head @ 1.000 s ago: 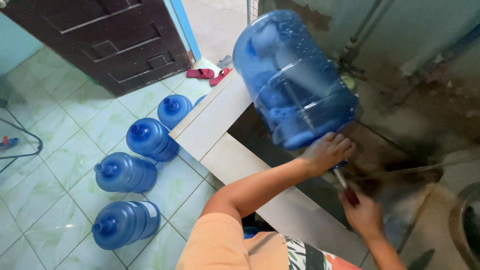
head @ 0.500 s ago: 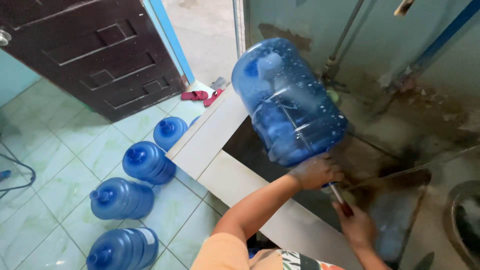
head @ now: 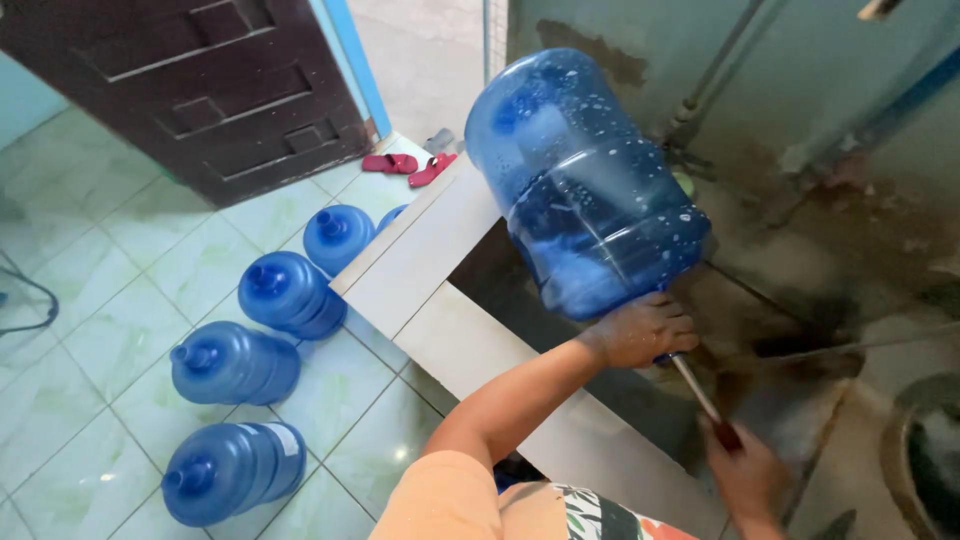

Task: The recorder is washing a large blue plastic water dispenser bottle at a sink using a long-handled brush and soapy water.

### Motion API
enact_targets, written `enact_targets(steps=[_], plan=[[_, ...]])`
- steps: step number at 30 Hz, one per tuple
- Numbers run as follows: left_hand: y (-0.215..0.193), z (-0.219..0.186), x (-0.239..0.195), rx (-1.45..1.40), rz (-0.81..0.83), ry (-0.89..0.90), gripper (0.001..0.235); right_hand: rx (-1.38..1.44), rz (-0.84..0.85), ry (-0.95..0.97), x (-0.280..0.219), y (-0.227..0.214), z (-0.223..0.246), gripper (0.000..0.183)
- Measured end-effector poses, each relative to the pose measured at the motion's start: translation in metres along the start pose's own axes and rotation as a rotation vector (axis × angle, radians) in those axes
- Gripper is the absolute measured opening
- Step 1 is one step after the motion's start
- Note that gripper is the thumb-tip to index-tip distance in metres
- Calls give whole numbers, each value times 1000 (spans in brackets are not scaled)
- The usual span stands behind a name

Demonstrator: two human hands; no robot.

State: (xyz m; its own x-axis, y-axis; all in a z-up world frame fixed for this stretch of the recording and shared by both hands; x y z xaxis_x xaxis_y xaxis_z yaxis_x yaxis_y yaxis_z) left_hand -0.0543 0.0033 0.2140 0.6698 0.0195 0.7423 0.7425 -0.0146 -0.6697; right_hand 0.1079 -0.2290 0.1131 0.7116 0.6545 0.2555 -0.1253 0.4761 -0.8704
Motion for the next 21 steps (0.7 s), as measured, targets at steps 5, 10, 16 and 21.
enact_targets(steps=[5, 10, 16, 21], plan=[[6, 5, -1, 3, 15, 22, 31, 3, -24, -56, 13, 20, 37, 37], [22, -8, -11, -6, -66, 5, 34, -7, -73, -74, 18, 24, 60, 35], [29, 18, -33, 84, -55, -29, 29, 135, 172, 21, -3, 43, -47, 43], [48, 20, -45, 58, -331, -119, 38, 158, 119, 15, 20, 24, 15, 41]])
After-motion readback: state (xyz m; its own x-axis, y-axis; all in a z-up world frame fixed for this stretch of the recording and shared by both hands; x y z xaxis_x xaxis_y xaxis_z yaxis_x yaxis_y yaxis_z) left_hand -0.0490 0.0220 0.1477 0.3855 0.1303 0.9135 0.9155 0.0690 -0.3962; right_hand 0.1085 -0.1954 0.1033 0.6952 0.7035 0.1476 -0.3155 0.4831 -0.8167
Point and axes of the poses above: each hand's wrist, its own x-axis towards the middle knuckle, its own y-axis out of the palm, z = x × y, the point moved 3 cm from there along x, towards the middle knuckle, and after that the axes turned 15 degrees about -z, right-handed, at the moved point
